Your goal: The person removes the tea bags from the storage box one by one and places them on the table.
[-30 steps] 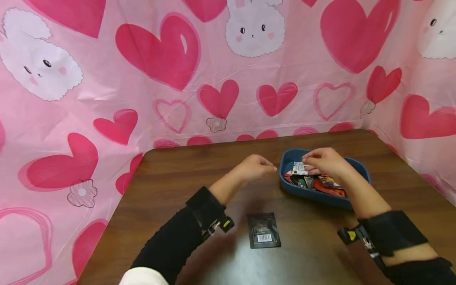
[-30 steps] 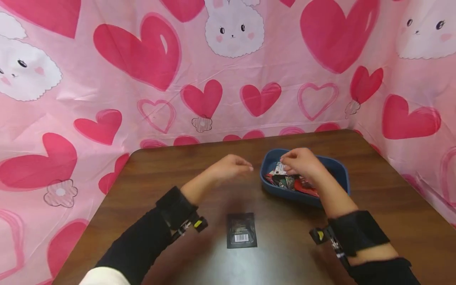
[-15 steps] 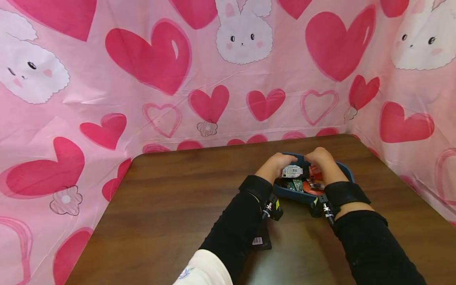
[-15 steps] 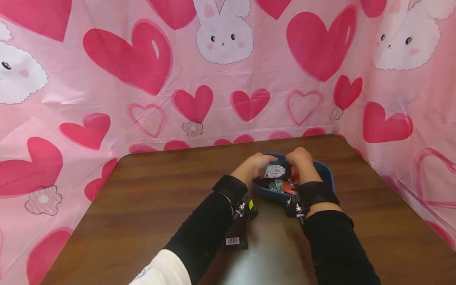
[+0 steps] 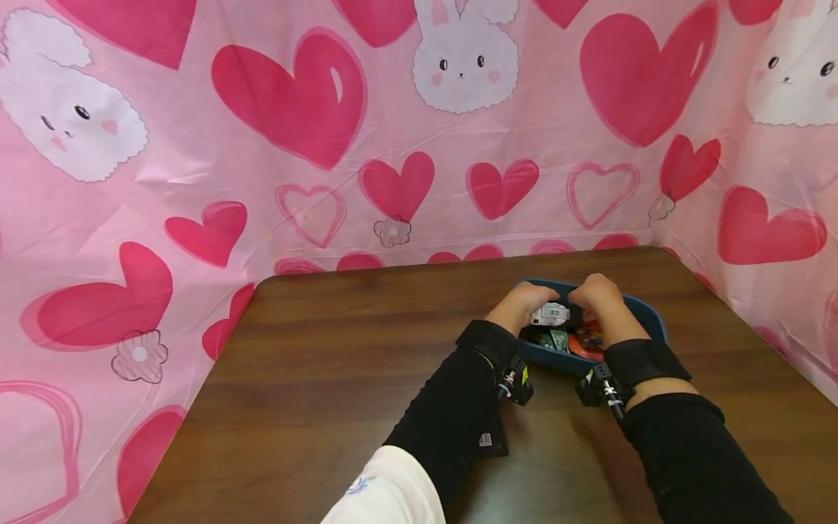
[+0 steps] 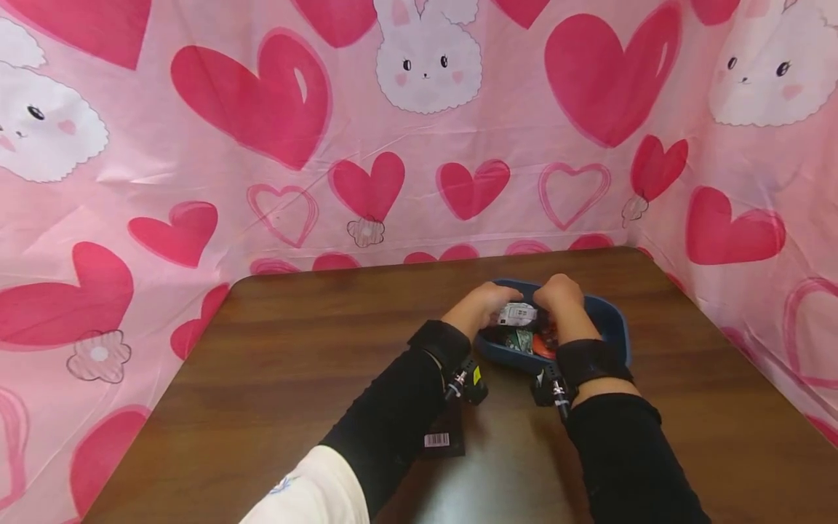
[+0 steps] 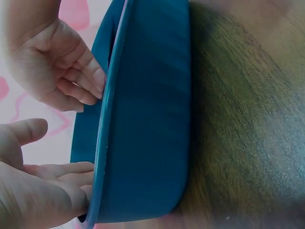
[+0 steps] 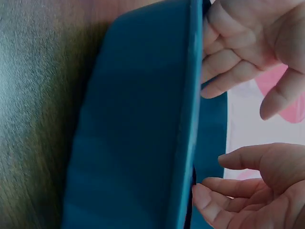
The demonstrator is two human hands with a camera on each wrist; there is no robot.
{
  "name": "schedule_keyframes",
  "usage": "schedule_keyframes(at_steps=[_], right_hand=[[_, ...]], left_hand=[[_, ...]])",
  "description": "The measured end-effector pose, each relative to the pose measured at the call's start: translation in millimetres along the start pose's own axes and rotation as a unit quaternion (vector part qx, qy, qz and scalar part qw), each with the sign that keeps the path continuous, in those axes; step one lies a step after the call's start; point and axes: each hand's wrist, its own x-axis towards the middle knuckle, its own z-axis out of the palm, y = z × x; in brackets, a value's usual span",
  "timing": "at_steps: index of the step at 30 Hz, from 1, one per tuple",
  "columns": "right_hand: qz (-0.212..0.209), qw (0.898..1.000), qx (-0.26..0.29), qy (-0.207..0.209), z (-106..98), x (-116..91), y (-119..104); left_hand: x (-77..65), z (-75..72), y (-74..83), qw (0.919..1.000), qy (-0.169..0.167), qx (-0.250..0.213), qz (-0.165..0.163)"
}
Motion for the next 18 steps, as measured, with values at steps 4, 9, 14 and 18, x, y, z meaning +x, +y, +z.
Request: schedule_keyframes(at_steps=[4,9,14,18], right_hand=[[0.001,0.999,0.036,0.004,-3,1,1],[-0.006,0.997,0.078,0.006,-7,1,3],[-0.029,0.990,0.135,-0.006,-2,-8,6],[-0.068,0.977,0.198,-0.041,3,-23,6]], left_hand=[[-4.5,-1.8,2.5,0.9995,0.019,-0.023,-0.003],[-13.5,-3.9,7.0,0.9959,0.089,0.008,0.014],[-16.3,-12.5,6.4,0.9853,0.147,0.079,0.035],[-23.8,-25.5,-4.1,0.9923,0.109,-0.016,0.057]])
